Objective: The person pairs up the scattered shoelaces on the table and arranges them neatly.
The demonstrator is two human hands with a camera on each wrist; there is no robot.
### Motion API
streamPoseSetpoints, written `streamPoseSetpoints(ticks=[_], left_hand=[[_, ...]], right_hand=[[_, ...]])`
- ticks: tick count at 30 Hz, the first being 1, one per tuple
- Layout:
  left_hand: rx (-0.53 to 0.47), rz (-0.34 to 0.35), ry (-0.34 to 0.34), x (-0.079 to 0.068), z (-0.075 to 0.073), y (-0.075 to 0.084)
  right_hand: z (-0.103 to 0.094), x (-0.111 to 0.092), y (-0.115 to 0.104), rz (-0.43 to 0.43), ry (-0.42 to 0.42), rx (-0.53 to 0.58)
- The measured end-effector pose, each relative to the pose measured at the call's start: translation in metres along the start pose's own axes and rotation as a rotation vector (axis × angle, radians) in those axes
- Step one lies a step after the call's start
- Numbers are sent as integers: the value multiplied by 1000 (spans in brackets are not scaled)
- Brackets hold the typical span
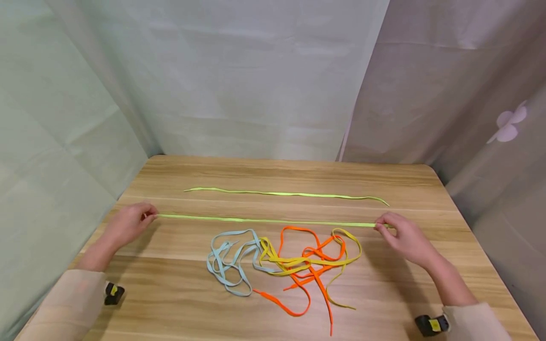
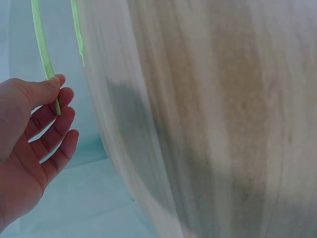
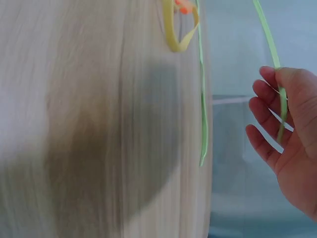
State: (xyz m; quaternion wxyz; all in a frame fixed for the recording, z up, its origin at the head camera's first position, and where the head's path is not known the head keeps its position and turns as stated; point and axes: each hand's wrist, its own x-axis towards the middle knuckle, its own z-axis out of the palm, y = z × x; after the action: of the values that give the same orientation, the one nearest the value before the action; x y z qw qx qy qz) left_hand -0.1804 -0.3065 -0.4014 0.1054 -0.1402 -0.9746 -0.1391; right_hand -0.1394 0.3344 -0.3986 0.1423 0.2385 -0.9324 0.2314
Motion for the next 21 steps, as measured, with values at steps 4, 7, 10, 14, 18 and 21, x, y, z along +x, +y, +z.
streamPoseSetpoints(ticks=[4, 7, 10, 14, 18, 21], left_hand=[[24, -14, -31, -2, 3, -3], [30, -33, -52, -2, 4, -3], [22, -43, -67, -1, 4, -3], [16, -42, -77, 1, 4, -2], [13, -51, -81, 3, 6, -3], [10, -67, -93, 6, 7, -3]], right_hand=[[1, -3, 9, -13, 17, -39], [1, -5, 15, -22, 35, -65], [3, -6, 19, -24, 49, -85], [5, -5, 24, -34, 53, -119], [8, -1, 29, -69, 65, -162], [10, 2, 33, -93, 79, -172]])
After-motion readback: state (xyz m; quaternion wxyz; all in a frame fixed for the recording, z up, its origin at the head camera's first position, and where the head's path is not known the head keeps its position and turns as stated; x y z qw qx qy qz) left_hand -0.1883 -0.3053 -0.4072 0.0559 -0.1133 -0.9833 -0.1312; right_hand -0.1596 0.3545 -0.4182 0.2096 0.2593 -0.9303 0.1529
